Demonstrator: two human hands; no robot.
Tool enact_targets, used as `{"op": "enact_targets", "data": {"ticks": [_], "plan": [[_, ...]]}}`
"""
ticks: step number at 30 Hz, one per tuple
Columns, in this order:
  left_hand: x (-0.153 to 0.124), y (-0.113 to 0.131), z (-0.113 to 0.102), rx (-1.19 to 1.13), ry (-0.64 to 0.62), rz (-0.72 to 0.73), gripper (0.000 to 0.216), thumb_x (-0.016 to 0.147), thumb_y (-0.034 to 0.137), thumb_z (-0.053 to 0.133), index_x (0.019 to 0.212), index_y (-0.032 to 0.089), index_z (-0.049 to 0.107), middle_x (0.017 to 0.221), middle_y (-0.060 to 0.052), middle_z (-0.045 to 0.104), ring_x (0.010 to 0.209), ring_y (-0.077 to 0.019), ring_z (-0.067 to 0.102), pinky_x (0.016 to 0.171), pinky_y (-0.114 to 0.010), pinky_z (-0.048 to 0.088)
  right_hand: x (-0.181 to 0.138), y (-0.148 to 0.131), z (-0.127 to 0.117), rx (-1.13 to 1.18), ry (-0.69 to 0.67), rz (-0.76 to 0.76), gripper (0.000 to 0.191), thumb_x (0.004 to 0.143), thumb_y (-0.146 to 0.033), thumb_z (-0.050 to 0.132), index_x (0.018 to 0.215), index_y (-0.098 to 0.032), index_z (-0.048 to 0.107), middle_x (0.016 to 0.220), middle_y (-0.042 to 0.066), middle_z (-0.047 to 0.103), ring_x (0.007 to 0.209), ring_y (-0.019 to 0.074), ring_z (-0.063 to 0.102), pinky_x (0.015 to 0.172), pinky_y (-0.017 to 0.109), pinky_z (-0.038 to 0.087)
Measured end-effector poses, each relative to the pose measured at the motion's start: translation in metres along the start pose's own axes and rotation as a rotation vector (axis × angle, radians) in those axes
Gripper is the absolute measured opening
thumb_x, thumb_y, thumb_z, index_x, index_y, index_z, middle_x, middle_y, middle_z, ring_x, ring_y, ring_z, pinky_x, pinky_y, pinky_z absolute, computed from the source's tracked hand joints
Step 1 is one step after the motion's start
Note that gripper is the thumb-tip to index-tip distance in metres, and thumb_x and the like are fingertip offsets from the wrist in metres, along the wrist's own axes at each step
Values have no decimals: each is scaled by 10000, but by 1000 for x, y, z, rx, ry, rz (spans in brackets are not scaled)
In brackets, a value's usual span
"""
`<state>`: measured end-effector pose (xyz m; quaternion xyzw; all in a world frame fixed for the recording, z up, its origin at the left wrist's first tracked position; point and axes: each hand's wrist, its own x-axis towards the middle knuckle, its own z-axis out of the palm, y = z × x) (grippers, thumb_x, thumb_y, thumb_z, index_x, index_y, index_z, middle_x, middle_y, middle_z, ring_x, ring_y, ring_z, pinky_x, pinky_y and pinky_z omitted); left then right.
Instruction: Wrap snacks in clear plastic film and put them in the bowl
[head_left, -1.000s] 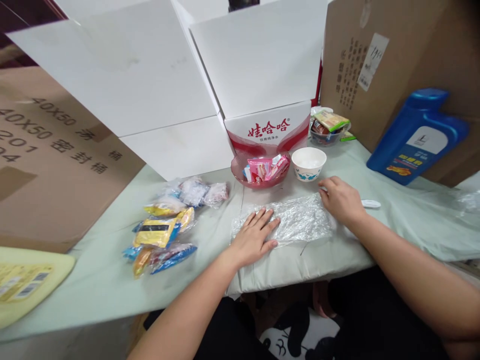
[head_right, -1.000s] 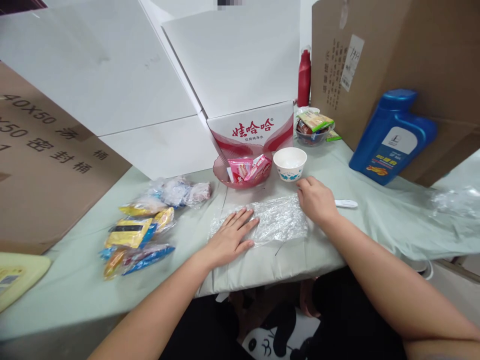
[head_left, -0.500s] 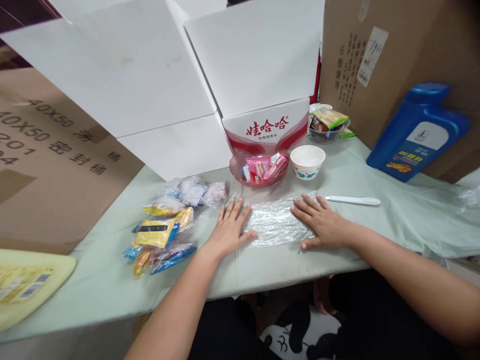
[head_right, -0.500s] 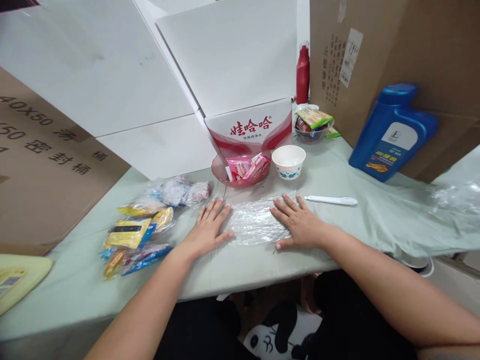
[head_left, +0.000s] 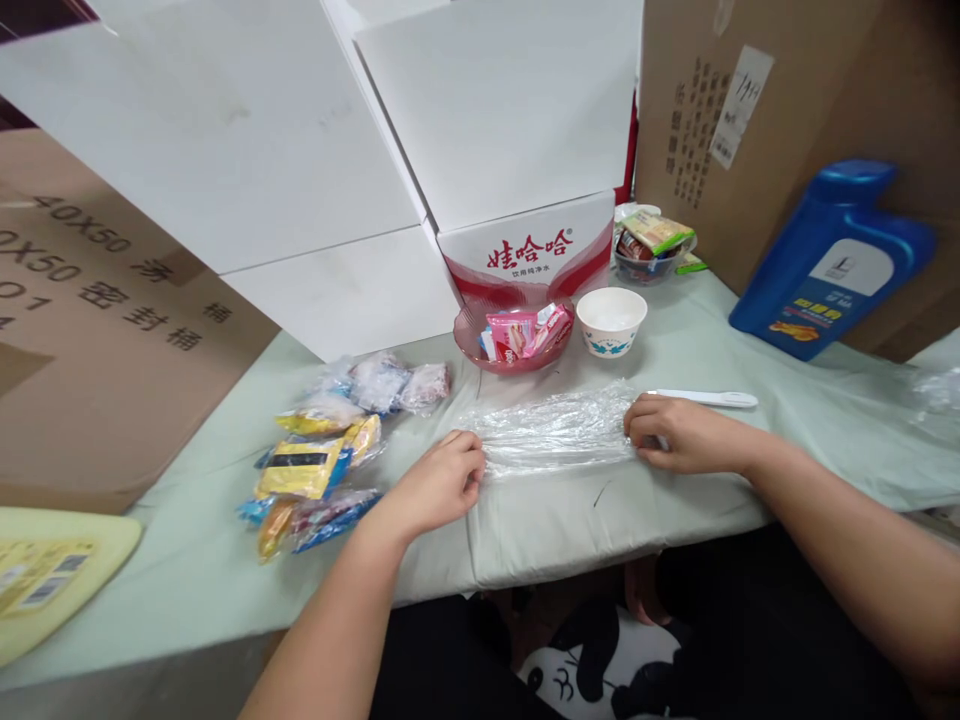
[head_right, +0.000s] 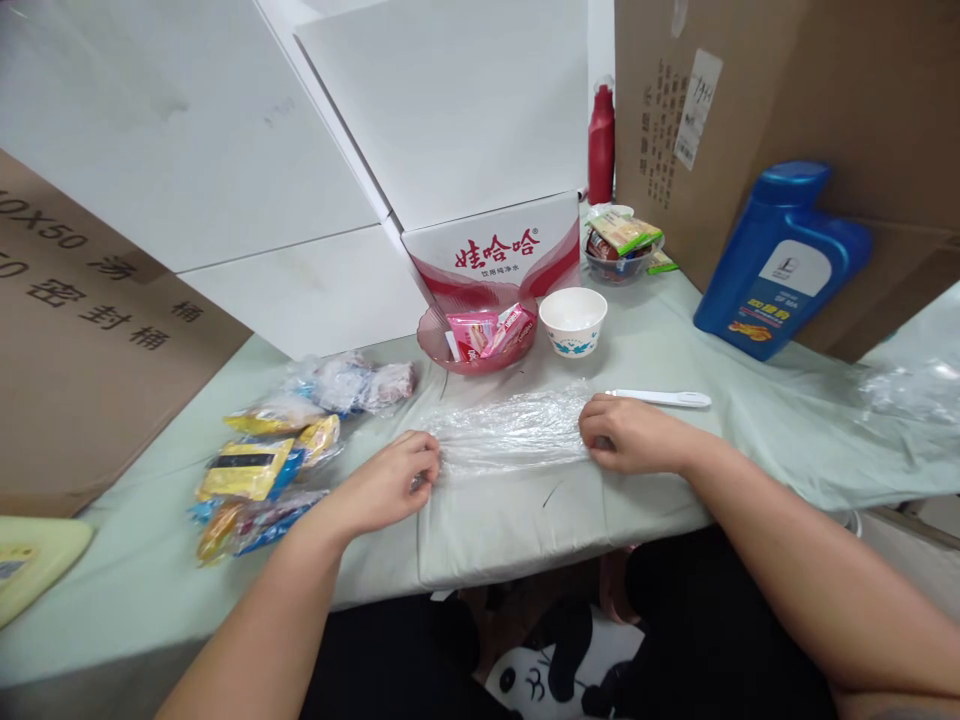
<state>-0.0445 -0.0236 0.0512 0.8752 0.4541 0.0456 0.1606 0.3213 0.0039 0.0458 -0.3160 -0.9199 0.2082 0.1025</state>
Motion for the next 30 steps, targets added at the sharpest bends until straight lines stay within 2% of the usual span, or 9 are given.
{"op": "enact_targets", "data": {"ticks": [2,5,8,11,15,18,23,27,30], "plan": [[-1,-5,-2,-101,18,-27,140,685,84,476,736,199,536,869,-37,594,861,-209,561,781,-330,457,-1,1,-2,29,-25,22,112,834,-258,583,883,-189,657,903,61,641,872,203,568,815,335,434],[1,-15,-3,-273,102,-157,68,771,193,474,801,204,534,842,-19,630,801,-195,591,737,-316,468,-1,1,-2,9,-43,34,350,756,-387,698,1027,-174,637,993,91,636,932,244,563,823,359,433],[7,-27,3,-407,237,-266,122,816,325,488,808,206,515,780,-13,626,762,-195,621,683,-301,473,1,3,2,-29,-4,57,178,845,-298,571,957,-179,641,958,96,644,926,241,570,829,352,421],[14,-36,13,-524,318,-316,157,791,362,517,829,211,495,708,7,610,693,-180,630,641,-283,473,3,5,5,11,69,220,218,922,-270,424,936,-197,629,872,67,671,804,204,602,741,306,421],[23,-38,26,-589,393,-414,203,766,386,547,852,211,490,652,37,587,566,-153,612,579,-262,457,12,7,11,88,147,481,259,948,-314,391,897,-209,623,764,26,698,700,177,621,668,265,403],[27,-35,30,-438,441,-509,164,788,351,537,866,209,514,655,39,588,545,-147,606,580,-257,449,23,4,19,-52,205,626,252,943,-303,413,907,-198,639,819,59,721,749,198,639,652,270,378],[31,-24,25,-86,383,-644,111,826,293,561,895,208,581,782,-23,673,761,-214,653,658,-283,437,38,-4,32,-277,197,772,251,949,-328,426,993,-188,630,899,98,722,821,251,653,642,307,356],[28,-17,19,155,265,-724,186,872,313,547,1009,203,606,886,-63,696,843,-263,658,677,-319,456,36,-2,35,-391,265,737,274,934,-371,481,1043,-159,618,1032,128,668,927,267,624,718,324,401],[25,-11,18,340,384,-692,238,882,243,516,1084,156,607,1025,-127,665,904,-291,644,715,-358,483,34,4,35,-413,309,685,313,910,-392,533,1058,-132,625,1048,150,623,1019,295,571,823,352,418]]}}
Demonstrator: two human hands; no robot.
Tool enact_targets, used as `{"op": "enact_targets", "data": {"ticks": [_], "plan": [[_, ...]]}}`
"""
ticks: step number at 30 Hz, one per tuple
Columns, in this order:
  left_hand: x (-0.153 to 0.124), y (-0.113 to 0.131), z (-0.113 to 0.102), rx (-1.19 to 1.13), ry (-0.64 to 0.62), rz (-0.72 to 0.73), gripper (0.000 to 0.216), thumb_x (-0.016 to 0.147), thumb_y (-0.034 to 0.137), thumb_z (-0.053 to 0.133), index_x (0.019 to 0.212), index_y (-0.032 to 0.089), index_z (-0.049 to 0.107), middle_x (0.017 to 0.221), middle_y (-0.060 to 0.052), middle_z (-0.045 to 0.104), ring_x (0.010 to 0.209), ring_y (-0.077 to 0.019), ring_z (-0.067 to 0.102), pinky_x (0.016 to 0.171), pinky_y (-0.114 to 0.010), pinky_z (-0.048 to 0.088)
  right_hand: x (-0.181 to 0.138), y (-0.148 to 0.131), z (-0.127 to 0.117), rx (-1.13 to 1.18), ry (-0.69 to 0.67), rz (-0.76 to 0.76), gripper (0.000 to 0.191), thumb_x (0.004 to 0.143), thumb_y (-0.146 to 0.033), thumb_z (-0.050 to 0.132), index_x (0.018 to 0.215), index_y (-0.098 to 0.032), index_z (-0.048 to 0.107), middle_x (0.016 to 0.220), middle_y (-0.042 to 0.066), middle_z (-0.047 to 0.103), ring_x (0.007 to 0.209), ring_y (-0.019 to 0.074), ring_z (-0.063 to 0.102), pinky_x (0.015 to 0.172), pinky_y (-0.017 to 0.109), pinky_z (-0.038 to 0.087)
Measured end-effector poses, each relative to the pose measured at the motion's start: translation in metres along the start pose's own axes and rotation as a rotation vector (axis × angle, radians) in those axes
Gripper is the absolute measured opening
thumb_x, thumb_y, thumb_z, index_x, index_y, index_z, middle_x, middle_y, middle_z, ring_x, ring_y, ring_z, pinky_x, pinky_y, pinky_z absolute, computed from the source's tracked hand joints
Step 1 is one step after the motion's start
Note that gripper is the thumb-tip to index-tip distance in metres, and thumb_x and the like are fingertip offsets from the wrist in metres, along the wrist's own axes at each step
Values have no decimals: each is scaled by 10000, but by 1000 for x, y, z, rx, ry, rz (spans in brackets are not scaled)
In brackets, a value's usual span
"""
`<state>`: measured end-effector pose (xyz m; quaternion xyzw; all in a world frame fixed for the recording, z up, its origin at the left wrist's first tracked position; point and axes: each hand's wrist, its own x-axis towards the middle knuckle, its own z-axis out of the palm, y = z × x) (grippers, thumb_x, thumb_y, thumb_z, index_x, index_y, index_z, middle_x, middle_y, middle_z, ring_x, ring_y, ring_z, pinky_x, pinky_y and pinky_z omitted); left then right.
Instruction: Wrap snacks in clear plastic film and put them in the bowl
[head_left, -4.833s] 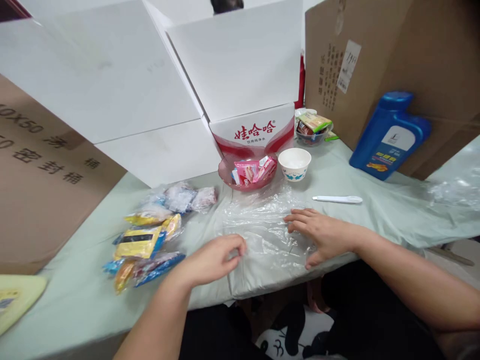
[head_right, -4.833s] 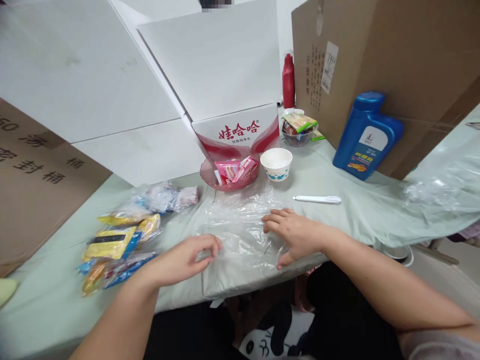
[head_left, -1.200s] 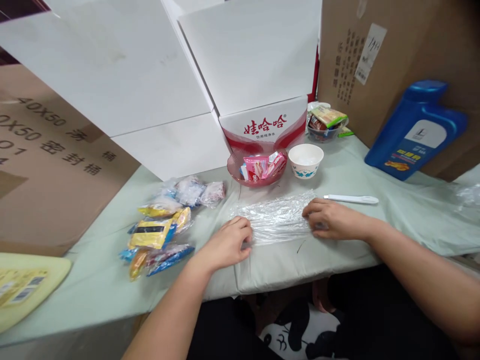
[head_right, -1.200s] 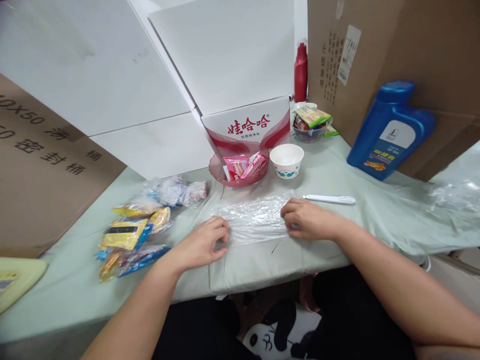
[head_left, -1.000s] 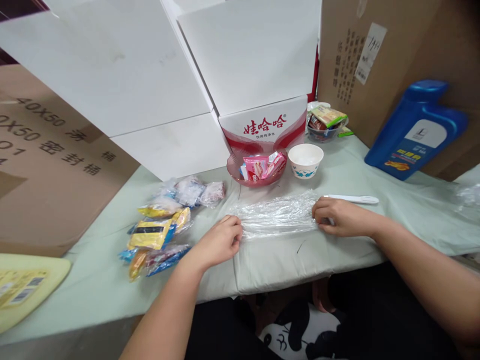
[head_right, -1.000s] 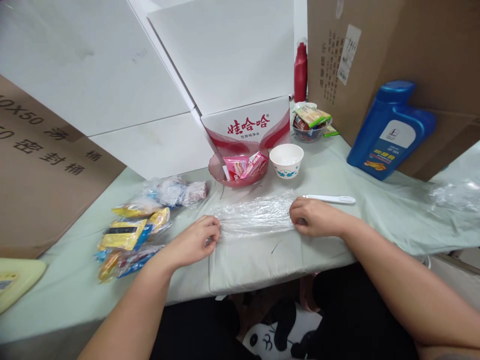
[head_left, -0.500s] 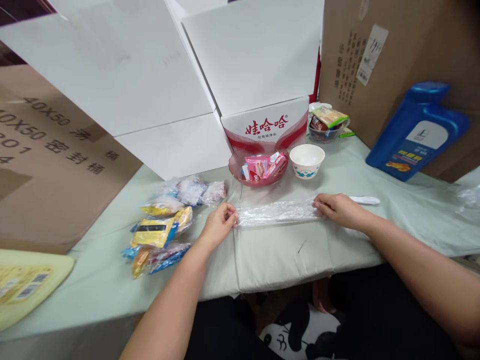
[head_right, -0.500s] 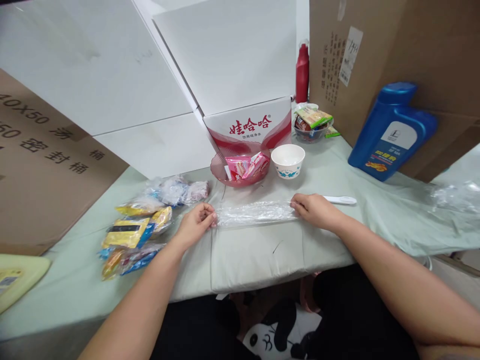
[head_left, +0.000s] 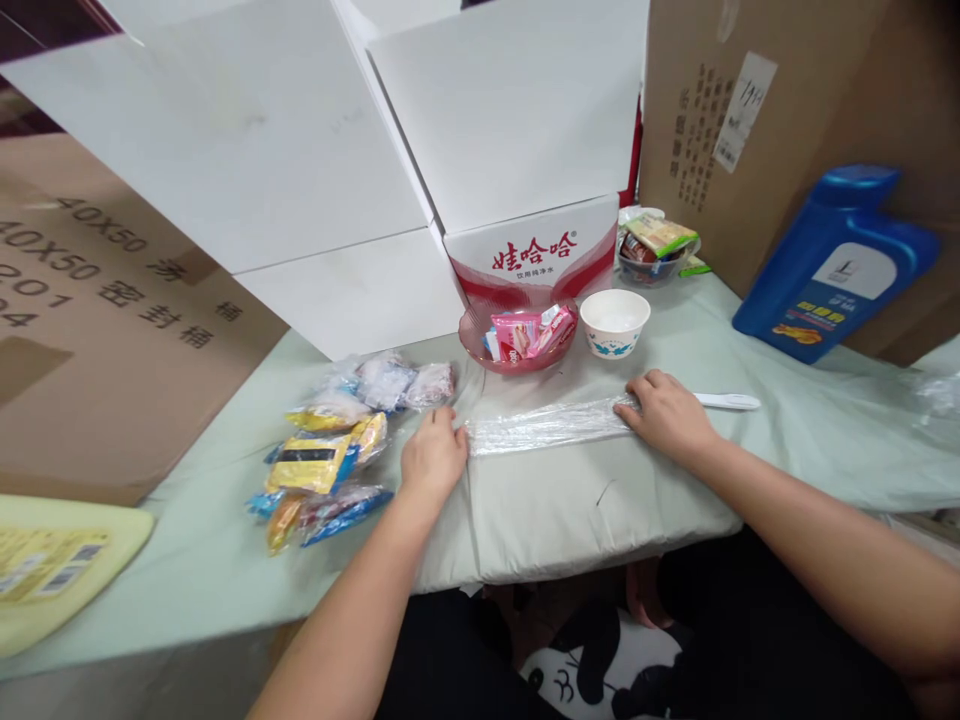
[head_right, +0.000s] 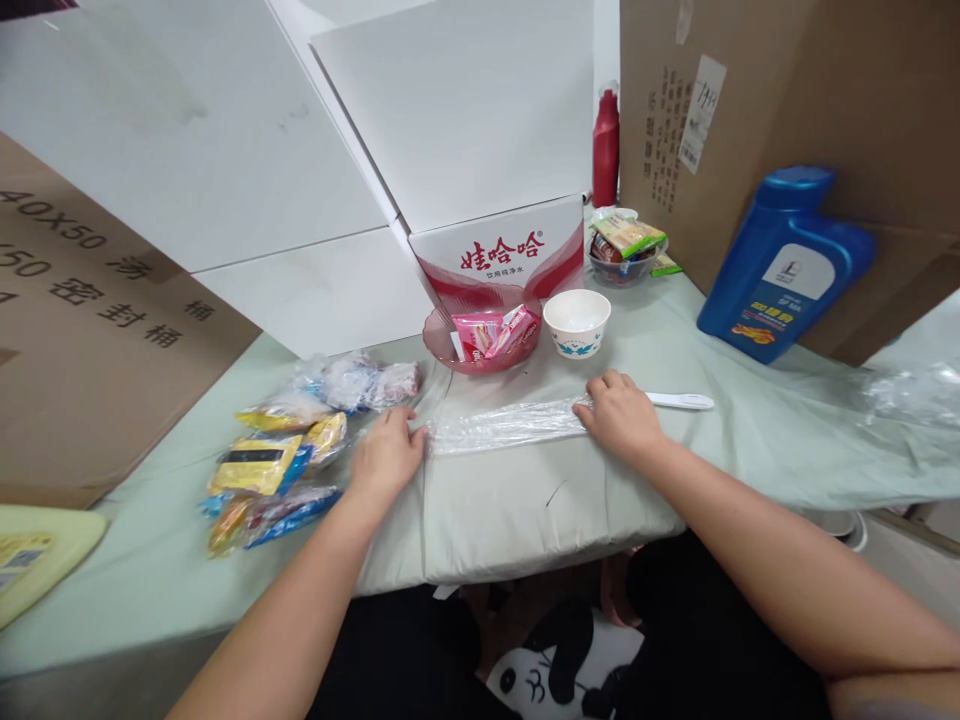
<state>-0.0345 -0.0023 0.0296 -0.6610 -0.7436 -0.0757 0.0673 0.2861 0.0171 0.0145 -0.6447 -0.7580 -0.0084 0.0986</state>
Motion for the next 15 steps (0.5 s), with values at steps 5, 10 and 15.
{"op": "enact_targets", "data": {"ticks": [5,10,15], "plan": [[-15,15,-1,-53,134,401,247,927,164,432,1042,150,650,1026,-120,660,987,-263,608,855,-376,500,4,4,1,102,-27,-59,160,882,-285,534,832,-161,621,909,120,609,928,273,574,823,362,431],[-30,35,2,-56,-88,567,340,926,322,549,1237,190,592,1287,-103,600,1145,-291,540,929,-438,493,-3,8,-15,544,-65,-59,29,761,-168,549,784,-185,543,1031,84,636,672,137,573,673,283,464],[-47,50,-7,-63,-164,554,465,940,417,516,1349,198,520,1462,-130,459,1300,-342,441,1032,-532,395,-32,8,-53,894,-521,-377,453,752,-137,562,1201,-194,567,771,-17,658,561,97,557,557,211,436]]}}
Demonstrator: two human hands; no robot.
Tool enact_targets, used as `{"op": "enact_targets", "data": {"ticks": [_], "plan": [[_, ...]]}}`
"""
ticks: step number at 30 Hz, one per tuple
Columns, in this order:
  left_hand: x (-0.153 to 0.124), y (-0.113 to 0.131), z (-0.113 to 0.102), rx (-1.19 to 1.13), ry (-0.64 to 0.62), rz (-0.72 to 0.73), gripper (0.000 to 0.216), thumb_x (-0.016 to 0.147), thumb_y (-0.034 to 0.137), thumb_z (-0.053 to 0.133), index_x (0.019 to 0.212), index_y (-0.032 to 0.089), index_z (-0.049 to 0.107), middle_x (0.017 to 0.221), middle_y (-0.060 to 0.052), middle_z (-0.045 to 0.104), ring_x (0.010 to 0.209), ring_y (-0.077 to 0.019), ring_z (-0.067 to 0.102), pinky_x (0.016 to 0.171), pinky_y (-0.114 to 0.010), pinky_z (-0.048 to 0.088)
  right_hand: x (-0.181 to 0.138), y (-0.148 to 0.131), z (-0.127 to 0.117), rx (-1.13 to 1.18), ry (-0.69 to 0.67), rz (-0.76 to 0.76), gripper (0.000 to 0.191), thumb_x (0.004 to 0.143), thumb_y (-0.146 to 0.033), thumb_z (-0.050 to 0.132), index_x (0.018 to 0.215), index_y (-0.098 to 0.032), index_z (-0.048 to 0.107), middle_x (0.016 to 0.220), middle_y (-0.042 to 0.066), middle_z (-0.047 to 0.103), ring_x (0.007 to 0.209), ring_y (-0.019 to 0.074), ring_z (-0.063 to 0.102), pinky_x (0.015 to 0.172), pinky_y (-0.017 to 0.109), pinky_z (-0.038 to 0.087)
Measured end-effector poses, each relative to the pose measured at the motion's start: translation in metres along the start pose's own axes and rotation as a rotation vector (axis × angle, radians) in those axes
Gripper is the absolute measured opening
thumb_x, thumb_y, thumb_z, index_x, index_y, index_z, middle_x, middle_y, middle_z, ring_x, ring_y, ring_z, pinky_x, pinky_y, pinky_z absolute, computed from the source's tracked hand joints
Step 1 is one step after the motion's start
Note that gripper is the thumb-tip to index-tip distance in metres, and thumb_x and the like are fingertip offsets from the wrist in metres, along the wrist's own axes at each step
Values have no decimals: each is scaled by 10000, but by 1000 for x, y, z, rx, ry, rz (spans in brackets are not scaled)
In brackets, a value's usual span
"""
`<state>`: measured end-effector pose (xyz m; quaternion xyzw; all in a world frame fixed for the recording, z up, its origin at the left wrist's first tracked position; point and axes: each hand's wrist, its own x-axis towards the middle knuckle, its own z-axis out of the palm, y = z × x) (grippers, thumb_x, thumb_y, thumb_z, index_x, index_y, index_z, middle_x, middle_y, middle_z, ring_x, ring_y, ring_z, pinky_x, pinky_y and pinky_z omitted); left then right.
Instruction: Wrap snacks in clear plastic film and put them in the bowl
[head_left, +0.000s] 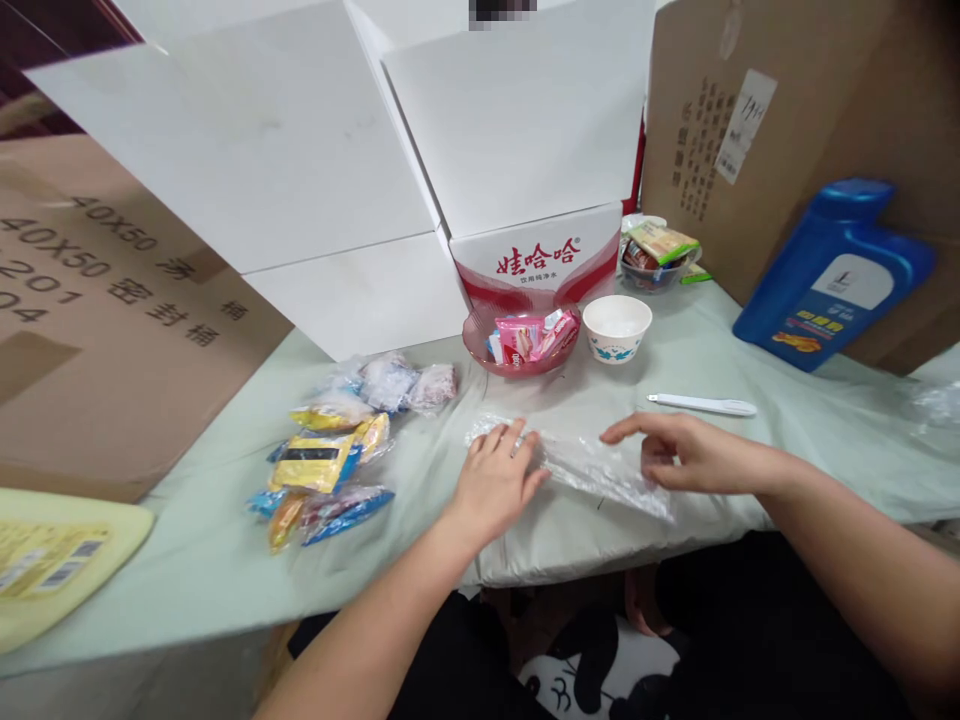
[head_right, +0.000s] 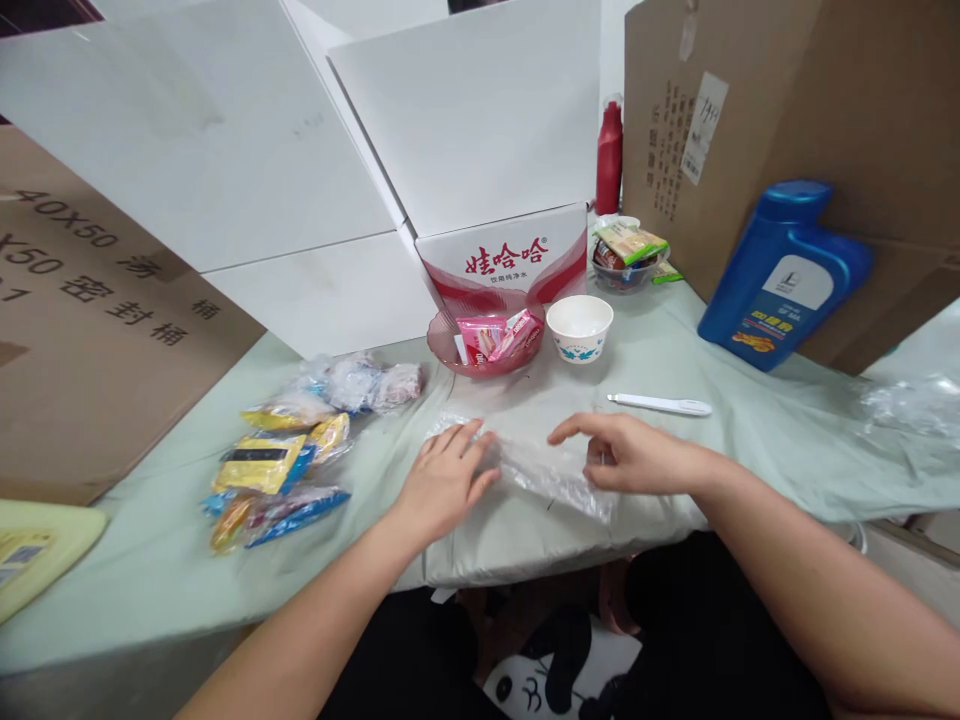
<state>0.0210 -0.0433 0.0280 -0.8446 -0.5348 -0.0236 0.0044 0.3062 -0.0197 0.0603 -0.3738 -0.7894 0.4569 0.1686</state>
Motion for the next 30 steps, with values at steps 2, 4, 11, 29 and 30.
{"op": "enact_targets", "data": {"ticks": [2,4,11,29,30], "plan": [[-6,11,2,-96,-88,176,560,922,503,516,1413,241,451,1519,-104,390,1395,-345,329,1095,-553,316,-10,-16,2,93,-221,-56,419,782,-150,577,1200,-179,600,730,-13,662,613,110,609,584,208,460],[-10,20,8,-190,-158,385,706,876,627,506,1472,282,353,1562,-82,318,1451,-353,211,1138,-583,218,-15,-29,5,241,-408,-75,297,820,-216,612,1108,-151,647,827,40,702,706,137,668,655,235,505],[-11,32,25,-269,-129,654,863,823,733,471,1514,265,251,1550,-107,334,1464,-340,184,1174,-589,47,6,-29,14,774,-373,-45,566,763,-574,702,1127,-149,615,1152,140,661,1033,239,658,790,320,544],[-10,24,22,-295,-71,425,621,845,516,610,1364,195,493,1391,-165,524,1379,-340,370,1167,-581,182,57,2,32,1004,50,198,410,810,-463,707,1057,-144,631,1003,123,720,976,222,690,895,364,547],[-10,24,22,-307,-88,450,598,855,493,604,1360,191,496,1375,-159,541,1369,-328,387,1170,-560,196,56,1,30,1003,62,198,402,797,-456,721,1044,-150,637,1021,117,715,987,224,687,886,359,550]]}}
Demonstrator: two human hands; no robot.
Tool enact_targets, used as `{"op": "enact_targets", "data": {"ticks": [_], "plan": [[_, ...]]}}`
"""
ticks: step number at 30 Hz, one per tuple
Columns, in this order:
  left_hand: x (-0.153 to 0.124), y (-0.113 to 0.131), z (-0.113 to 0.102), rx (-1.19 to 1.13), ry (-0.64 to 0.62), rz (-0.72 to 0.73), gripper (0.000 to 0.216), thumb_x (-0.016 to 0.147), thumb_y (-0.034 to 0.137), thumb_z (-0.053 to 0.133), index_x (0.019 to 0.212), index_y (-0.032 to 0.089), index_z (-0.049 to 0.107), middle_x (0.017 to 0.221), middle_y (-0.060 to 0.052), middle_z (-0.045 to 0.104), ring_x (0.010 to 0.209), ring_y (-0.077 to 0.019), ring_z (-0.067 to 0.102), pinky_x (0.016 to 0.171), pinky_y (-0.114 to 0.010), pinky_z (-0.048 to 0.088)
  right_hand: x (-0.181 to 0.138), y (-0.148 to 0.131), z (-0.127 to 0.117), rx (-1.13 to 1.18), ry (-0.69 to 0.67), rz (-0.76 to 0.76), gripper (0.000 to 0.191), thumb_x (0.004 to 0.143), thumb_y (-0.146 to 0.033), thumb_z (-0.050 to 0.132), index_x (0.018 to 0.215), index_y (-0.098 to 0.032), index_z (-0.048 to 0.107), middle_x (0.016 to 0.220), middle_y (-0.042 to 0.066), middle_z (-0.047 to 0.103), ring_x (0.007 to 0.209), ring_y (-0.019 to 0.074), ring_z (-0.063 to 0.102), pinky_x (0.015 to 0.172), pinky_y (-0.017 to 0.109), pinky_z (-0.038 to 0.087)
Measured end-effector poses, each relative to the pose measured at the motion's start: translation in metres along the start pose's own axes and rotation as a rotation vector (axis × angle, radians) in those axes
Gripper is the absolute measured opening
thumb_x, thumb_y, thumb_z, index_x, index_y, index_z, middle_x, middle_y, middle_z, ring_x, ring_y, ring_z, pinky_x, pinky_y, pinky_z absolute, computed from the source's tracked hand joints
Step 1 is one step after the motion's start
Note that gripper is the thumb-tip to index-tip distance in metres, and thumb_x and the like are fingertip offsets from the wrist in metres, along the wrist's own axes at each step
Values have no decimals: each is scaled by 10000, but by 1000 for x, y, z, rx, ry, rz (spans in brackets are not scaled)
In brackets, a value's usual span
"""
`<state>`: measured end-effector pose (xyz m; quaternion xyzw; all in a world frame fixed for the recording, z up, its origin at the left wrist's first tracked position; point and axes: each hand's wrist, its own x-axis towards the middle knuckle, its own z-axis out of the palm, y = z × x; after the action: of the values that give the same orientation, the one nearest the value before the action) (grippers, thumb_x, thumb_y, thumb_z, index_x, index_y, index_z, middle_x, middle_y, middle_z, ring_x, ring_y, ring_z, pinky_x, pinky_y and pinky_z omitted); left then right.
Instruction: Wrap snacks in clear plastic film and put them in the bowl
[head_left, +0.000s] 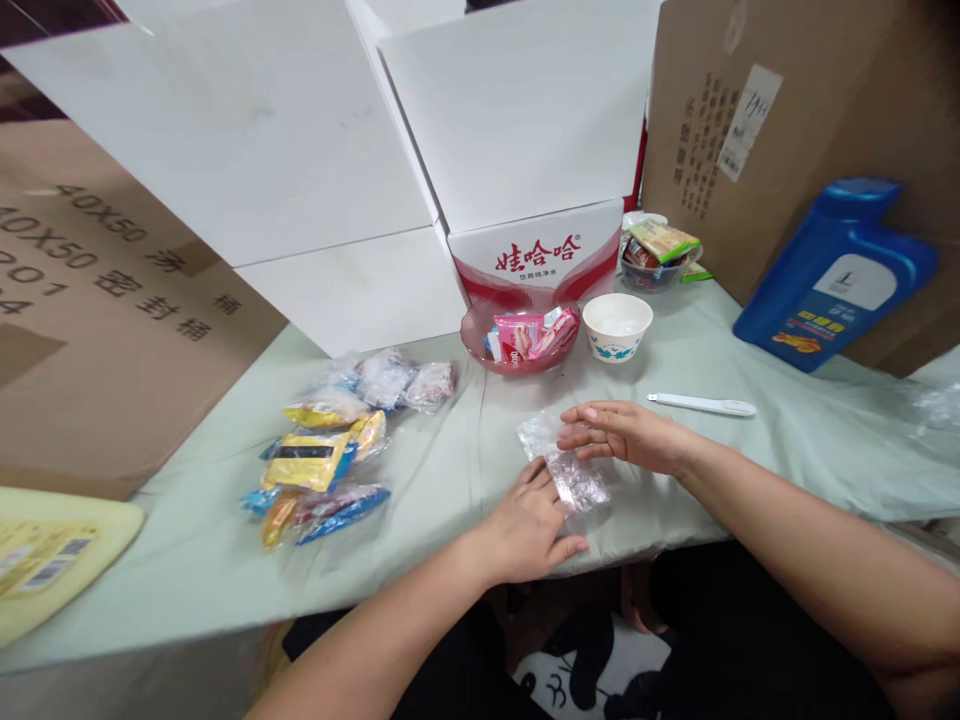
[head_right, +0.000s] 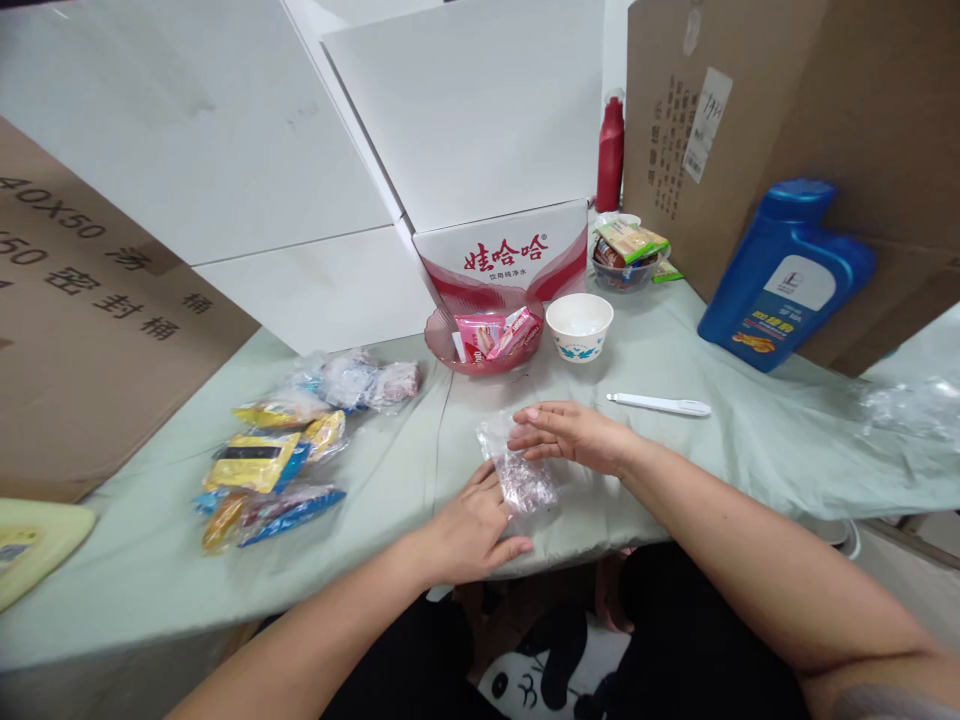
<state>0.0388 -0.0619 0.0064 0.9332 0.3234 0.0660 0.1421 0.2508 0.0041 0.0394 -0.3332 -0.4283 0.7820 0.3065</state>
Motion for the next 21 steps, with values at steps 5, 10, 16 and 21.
{"op": "enact_targets", "data": {"ticks": [5,10,16,21], "plan": [[-3,-8,-11,-43,24,74,539,829,438,643,1291,177,544,1376,-156,534,1349,-323,409,1169,-530,227,-6,-5,0,-92,-26,10,446,684,-294,815,1062,-163,616,1035,93,707,1043,219,662,853,328,548],[-7,-19,-27,-77,184,13,423,777,400,701,1139,192,631,1242,-134,594,1254,-325,471,1070,-507,369,2,10,-2,-354,103,-9,409,634,-220,781,1003,-175,609,801,20,696,784,180,680,634,272,538],[-6,-17,-28,-89,64,70,368,767,396,733,1075,210,661,1132,-88,635,1135,-274,544,1029,-445,388,16,18,5,-939,297,-264,115,783,-216,600,850,-184,688,765,4,699,623,121,575,623,255,460],[-8,-22,-26,-85,62,103,350,810,388,684,1111,214,644,1161,-92,643,1139,-263,563,1080,-456,359,25,19,9,-1243,314,-351,155,816,-194,594,922,-210,706,922,32,722,787,164,634,737,269,455]]}}
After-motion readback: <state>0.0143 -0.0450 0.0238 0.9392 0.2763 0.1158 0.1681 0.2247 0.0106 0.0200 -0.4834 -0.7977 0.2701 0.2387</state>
